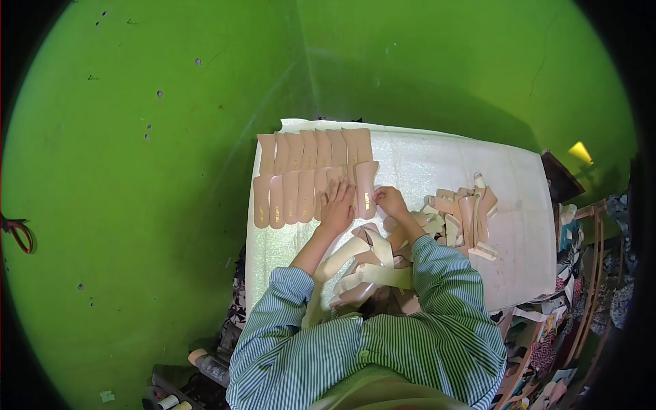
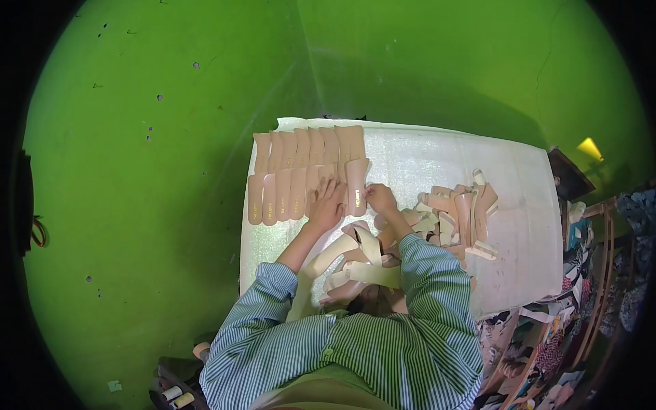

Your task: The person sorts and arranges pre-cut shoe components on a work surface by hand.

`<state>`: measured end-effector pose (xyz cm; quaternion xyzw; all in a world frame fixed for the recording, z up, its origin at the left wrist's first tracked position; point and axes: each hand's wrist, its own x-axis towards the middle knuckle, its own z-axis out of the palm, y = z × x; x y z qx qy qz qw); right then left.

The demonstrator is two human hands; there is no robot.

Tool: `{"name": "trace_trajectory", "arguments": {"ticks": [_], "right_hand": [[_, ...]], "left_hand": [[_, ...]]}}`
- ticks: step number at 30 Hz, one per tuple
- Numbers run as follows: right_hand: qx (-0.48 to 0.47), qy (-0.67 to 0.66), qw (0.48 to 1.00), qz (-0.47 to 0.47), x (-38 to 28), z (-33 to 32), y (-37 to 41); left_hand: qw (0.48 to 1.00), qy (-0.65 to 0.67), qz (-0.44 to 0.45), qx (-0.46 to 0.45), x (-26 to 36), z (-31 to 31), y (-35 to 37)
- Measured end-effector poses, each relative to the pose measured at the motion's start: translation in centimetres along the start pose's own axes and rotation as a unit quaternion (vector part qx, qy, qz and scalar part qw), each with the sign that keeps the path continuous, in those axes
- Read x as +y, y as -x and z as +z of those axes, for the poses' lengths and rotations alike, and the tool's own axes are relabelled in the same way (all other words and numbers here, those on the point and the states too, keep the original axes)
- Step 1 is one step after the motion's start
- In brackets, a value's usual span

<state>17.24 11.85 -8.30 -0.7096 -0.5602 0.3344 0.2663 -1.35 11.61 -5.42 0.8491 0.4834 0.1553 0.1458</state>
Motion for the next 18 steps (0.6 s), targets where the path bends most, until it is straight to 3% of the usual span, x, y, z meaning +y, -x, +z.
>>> {"name": "trace_trajectory", "arguments": {"ticks": [3,13,16,18], "right_hand": [[0.012,0.041,0.999,0.028,-0.5,0.3,0.2],[0.013,0.135,0.989,0.050,-2.3,-1.1,2.0],[-0.117,0.200,0.973,0.001,-1.5,-3.1,2.6],[-0.140,0.251,0.958,-0.026,-1.5,-4.1,3.8]], "left_hand": [[0.997,-0.054,-0.011,-0.052,-0.9,1.5,0.0],[0.991,-0.040,-0.023,-0.126,-1.7,0.7,0.0],[0.994,-0.045,-0.012,-0.099,-1.3,0.5,0.4],[0.999,-0.013,0.027,-0.026,-0.5,-0.4,0.7]]}}
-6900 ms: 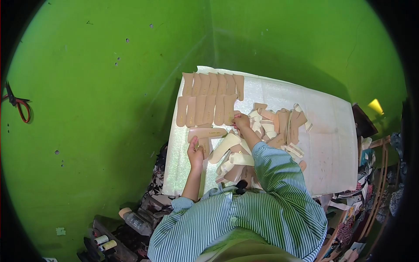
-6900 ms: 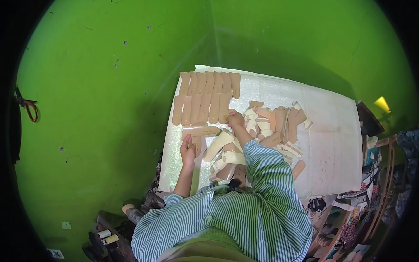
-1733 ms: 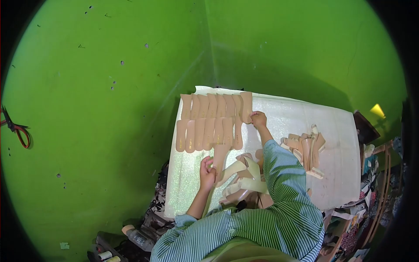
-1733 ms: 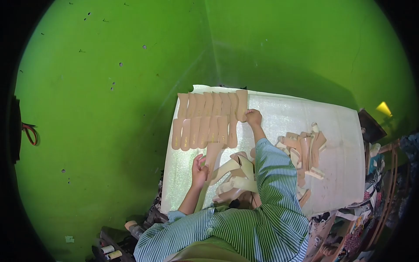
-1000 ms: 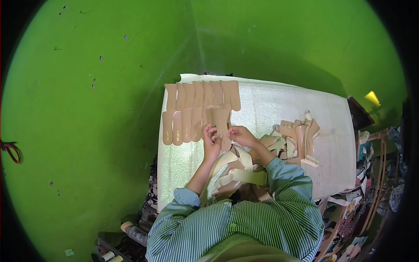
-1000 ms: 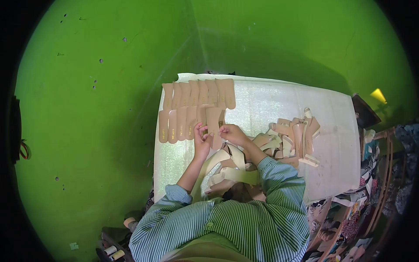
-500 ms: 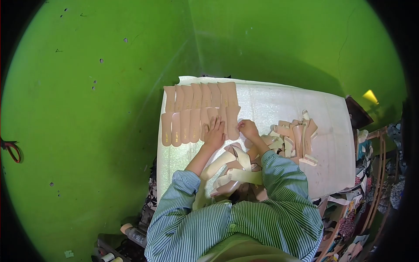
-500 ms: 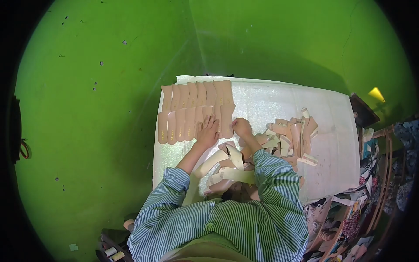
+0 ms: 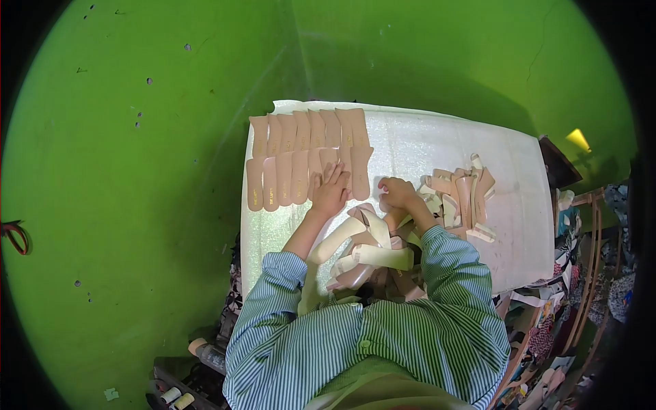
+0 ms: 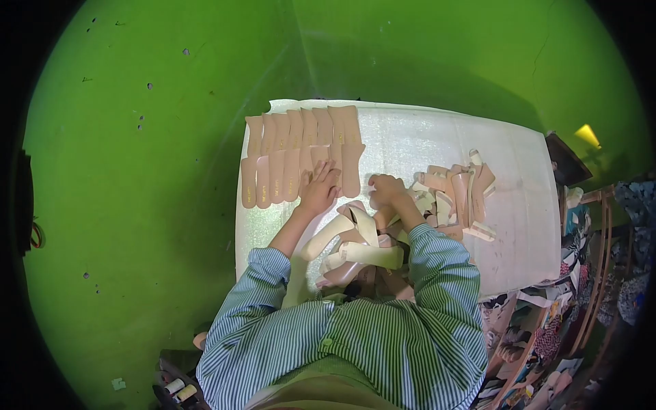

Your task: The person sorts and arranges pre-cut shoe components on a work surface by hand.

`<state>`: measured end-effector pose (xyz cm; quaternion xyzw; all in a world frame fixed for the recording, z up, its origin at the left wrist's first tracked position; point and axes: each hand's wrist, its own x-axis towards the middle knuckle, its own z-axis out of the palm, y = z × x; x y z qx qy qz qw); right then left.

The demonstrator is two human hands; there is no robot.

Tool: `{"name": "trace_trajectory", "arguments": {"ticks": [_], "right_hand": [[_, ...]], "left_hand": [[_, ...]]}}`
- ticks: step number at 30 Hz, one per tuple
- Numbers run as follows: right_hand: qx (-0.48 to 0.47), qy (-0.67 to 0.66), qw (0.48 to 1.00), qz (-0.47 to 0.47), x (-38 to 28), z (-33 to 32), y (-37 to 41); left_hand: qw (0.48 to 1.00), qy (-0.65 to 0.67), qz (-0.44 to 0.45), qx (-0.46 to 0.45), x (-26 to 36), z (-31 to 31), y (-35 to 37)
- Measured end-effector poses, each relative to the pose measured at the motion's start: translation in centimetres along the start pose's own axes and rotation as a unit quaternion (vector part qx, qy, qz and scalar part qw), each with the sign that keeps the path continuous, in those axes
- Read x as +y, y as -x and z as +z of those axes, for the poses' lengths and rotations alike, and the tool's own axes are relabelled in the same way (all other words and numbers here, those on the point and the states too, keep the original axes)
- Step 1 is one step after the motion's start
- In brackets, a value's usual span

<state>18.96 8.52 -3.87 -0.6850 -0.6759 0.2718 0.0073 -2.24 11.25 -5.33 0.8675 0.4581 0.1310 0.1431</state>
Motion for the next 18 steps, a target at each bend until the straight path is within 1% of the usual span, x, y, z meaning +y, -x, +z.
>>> {"name": "trace_trajectory", "arguments": {"ticks": [1,3,4,6,7,8,9,10,11,13,14,16,17,18], "right_hand": [[-0.019,0.055,0.998,-0.027,0.2,-0.1,0.6],[-0.012,0.062,0.997,-0.038,0.9,0.5,1.1],[-0.005,0.067,0.996,-0.050,0.9,0.7,1.4],[-0.001,0.056,0.997,-0.058,1.1,0.7,1.8],[0.002,0.045,0.997,-0.066,0.9,0.5,2.1],[0.005,0.046,0.997,-0.068,0.7,0.1,2.3],[0.044,0.031,0.996,-0.073,0.6,-0.4,2.5],[0.083,0.016,0.993,-0.077,0.2,-1.1,2.8],[0.086,0.017,0.993,-0.079,-0.3,-2.1,3.4],[0.234,-0.065,0.966,-0.087,-1.5,-4.1,4.5],[0.237,-0.064,0.965,-0.088,-1.9,-5.0,4.9],[0.358,-0.154,0.915,-0.103,-2.8,-6.5,5.9],[0.361,-0.153,0.914,-0.104,-3.4,-7.1,6.6],[0.393,-0.204,0.890,-0.106,-4.0,-7.6,7.3]], "left_hand": [[1.000,0.001,0.001,0.000,0.6,-0.3,0.2],[0.996,0.074,0.008,0.051,1.9,-0.9,0.8],[0.996,0.073,0.009,0.051,2.4,-0.9,1.1],[0.988,0.147,0.034,-0.011,3.4,-1.1,1.9],[0.989,0.146,0.035,-0.009,3.7,-0.5,2.4],[0.981,0.182,0.070,-0.010,4.0,0.0,2.8],[0.970,0.217,0.106,-0.011,4.2,0.5,3.3],[0.971,0.212,0.111,-0.026,4.8,0.0,3.9],[0.971,0.210,0.112,-0.024,4.9,0.0,4.2],[0.960,0.260,0.102,-0.035,5.2,-0.2,4.7],[0.960,0.259,0.104,-0.033,5.3,-0.4,4.7],[0.956,0.274,0.095,-0.032,5.2,-0.9,4.9],[0.957,0.272,0.097,-0.030,5.1,-1.1,4.9],[0.954,0.277,0.108,-0.023,5.0,-1.3,4.9]]}}
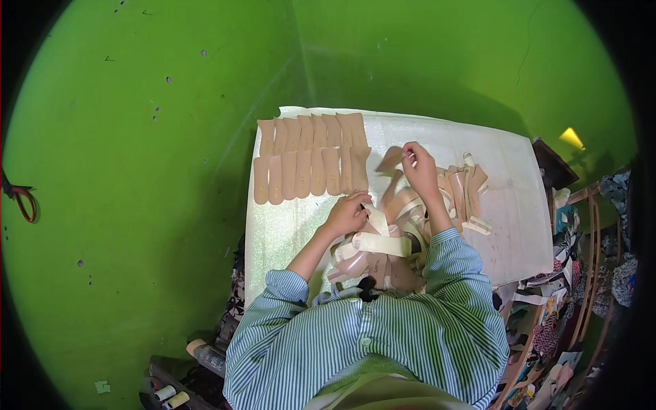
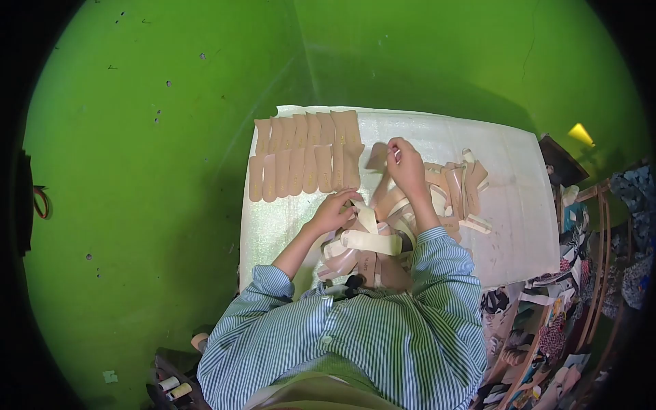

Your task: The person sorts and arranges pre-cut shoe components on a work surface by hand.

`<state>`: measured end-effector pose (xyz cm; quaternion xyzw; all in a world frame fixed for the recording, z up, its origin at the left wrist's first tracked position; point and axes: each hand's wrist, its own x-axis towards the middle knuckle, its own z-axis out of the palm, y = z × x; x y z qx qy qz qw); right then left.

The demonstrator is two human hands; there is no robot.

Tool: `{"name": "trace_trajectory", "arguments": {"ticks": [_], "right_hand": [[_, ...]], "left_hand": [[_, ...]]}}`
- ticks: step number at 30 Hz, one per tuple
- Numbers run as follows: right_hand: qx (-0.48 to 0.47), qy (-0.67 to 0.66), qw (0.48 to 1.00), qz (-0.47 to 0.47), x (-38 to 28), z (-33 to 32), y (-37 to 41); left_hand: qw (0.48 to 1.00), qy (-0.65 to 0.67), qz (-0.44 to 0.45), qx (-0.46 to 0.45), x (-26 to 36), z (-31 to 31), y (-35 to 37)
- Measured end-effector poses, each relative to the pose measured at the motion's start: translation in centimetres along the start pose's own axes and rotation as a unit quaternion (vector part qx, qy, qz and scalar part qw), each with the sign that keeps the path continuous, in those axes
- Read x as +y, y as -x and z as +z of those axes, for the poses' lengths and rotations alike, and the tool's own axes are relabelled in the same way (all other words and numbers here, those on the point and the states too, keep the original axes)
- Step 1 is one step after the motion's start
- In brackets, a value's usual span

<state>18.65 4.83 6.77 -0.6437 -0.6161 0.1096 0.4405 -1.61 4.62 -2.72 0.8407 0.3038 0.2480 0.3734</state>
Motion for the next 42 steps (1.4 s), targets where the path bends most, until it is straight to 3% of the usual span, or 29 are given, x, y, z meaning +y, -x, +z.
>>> {"name": "trace_trajectory", "arguments": {"ticks": [2,3,5,8,10,13,15,16,17,19,23,25,26,31,37,40,42], "right_hand": [[0.060,-0.079,0.995,0.028,-0.6,-0.3,0.3],[0.061,-0.079,0.995,0.027,-0.5,-0.2,0.6],[0.024,-0.322,0.939,0.118,0.0,0.4,1.4],[-0.059,-0.362,0.909,0.197,0.0,2.2,4.2],[-0.176,-0.305,0.905,0.240,-0.5,3.5,6.4],[-0.218,-0.345,0.894,0.187,0.4,6.0,9.4],[-0.299,-0.203,0.928,0.095,1.2,7.0,10.3],[-0.298,-0.254,0.906,0.164,0.1,6.7,10.4],[-0.297,-0.255,0.906,0.163,-0.4,6.3,10.2],[-0.289,-0.147,0.942,0.085,-1.0,6.2,9.7],[-0.307,-0.111,0.943,0.069,-0.8,6.7,8.4],[-0.293,-0.232,0.911,0.176,0.5,7.4,7.2],[-0.268,-0.232,0.916,0.190,1.5,7.8,6.4],[-0.206,-0.295,0.894,0.265,6.1,9.4,0.7],[-0.127,-0.163,0.928,0.310,10.5,11.6,-5.3],[-0.147,-0.081,0.943,0.286,13.0,12.8,-7.2],[-0.171,-0.004,0.962,0.213,14.9,14.0,-8.1]], "left_hand": [[1.000,0.003,0.015,0.005,0.8,-0.4,0.2],[0.997,0.064,-0.034,0.015,1.3,-0.4,0.3],[0.988,0.124,-0.084,0.025,1.7,-0.1,0.6],[0.914,0.343,-0.100,0.192,2.7,-0.1,0.5],[0.901,0.353,-0.121,0.220,2.2,-0.7,0.8],[0.878,0.363,-0.142,0.277,0.9,-0.8,1.7],[0.890,0.324,-0.174,0.270,0.6,-1.2,2.5],[0.896,0.318,-0.164,0.263,0.4,-1.2,2.8],[0.896,0.317,-0.163,0.263,0.2,-1.1,3.0],[0.920,0.271,-0.184,0.213,0.0,-1.2,3.3],[0.913,0.292,-0.171,0.228,-0.3,-0.5,3.0],[0.914,0.222,-0.148,0.307,-0.9,0.0,2.6],[0.913,0.224,-0.145,0.309,-1.0,0.0,2.6],[0.936,0.181,-0.185,0.238,-2.0,0.2,2.6],[0.950,0.178,-0.169,0.192,-3.5,0.3,1.5],[0.958,0.154,-0.138,0.201,-4.1,-0.4,0.0],[0.962,0.127,-0.116,0.212,-4.6,-1.0,-1.2]]}}
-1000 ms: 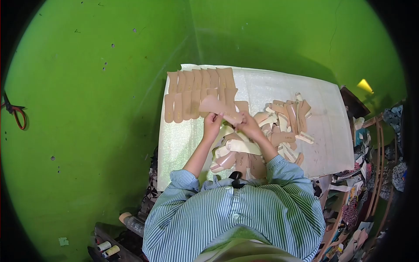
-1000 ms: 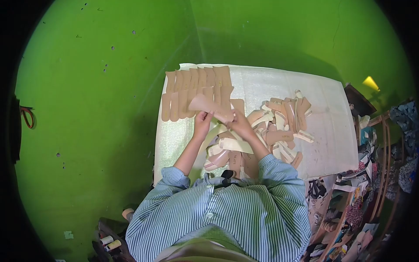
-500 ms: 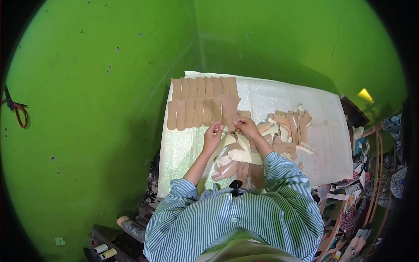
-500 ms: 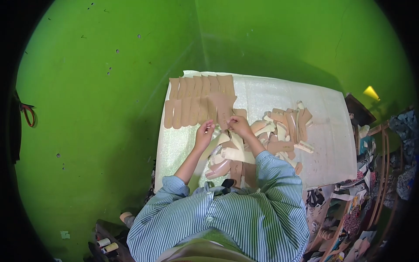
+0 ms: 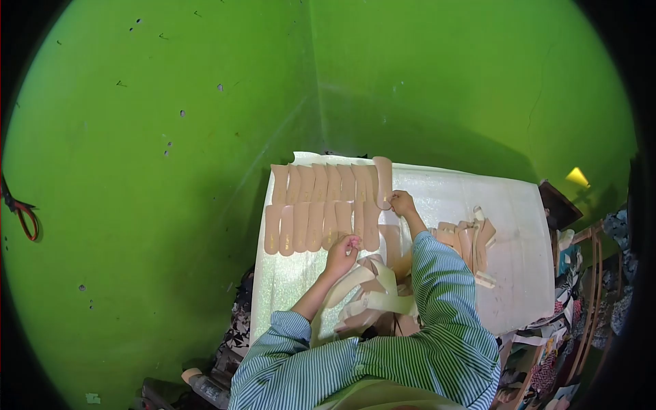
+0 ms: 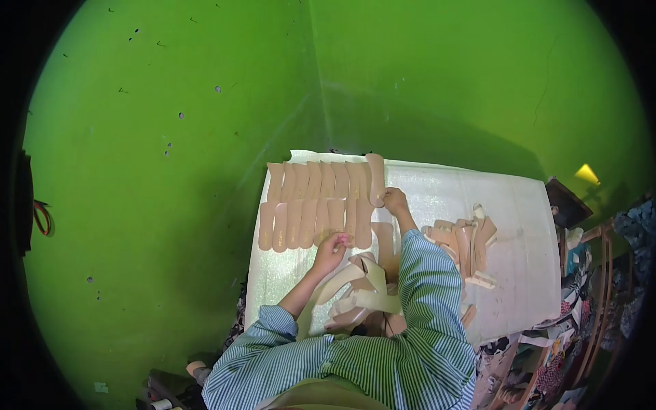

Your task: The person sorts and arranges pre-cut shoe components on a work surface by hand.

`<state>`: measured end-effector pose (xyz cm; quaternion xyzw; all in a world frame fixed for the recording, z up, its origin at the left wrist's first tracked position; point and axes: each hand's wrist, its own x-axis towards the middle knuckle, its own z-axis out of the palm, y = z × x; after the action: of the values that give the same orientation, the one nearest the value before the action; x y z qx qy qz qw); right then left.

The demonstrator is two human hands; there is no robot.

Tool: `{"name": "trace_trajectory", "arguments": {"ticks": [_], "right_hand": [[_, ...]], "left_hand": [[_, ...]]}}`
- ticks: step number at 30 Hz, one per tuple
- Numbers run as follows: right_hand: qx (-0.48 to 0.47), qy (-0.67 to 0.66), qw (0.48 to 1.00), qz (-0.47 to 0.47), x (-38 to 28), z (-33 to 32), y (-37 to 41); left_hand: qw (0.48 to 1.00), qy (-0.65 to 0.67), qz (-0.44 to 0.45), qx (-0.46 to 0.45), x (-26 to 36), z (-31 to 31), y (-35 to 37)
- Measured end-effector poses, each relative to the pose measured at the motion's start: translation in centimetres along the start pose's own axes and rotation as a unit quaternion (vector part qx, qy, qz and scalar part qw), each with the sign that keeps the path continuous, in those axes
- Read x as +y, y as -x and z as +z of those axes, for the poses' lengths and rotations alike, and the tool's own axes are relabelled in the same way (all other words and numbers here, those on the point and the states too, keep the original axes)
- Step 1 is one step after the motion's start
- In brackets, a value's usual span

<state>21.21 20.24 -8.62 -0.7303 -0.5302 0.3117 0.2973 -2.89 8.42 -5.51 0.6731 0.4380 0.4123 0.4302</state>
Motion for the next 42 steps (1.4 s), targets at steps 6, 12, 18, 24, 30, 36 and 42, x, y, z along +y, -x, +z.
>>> {"name": "trace_trajectory", "arguments": {"ticks": [6,12,18,24,30,36,42], "right_hand": [[-0.011,0.146,0.989,0.013,-1.5,-0.4,-1.2],[-0.008,0.209,0.971,0.116,-5.5,-0.7,-0.3],[0.045,0.227,0.966,0.116,-4.9,1.4,-2.1],[0.052,0.223,0.962,0.145,-5.5,1.8,-1.3],[0.071,0.215,0.966,0.122,-4.8,2.0,-1.4],[0.079,0.212,0.970,0.087,-3.8,1.5,-1.6],[0.067,0.143,0.982,0.102,-3.1,0.5,-2.0]], "left_hand": [[0.976,-0.205,0.056,-0.045,0.9,-0.1,-6.2],[0.919,-0.377,0.055,-0.104,0.1,1.5,-9.9],[0.876,-0.445,0.010,-0.184,-0.6,2.9,-11.9],[0.856,-0.473,0.001,-0.209,-0.7,2.8,-12.2],[0.868,-0.466,0.045,-0.164,-2.1,3.0,-12.0],[0.859,-0.476,0.017,-0.189,-1.5,2.7,-11.9],[0.849,-0.487,0.008,-0.204,-0.8,2.8,-11.9]]}}
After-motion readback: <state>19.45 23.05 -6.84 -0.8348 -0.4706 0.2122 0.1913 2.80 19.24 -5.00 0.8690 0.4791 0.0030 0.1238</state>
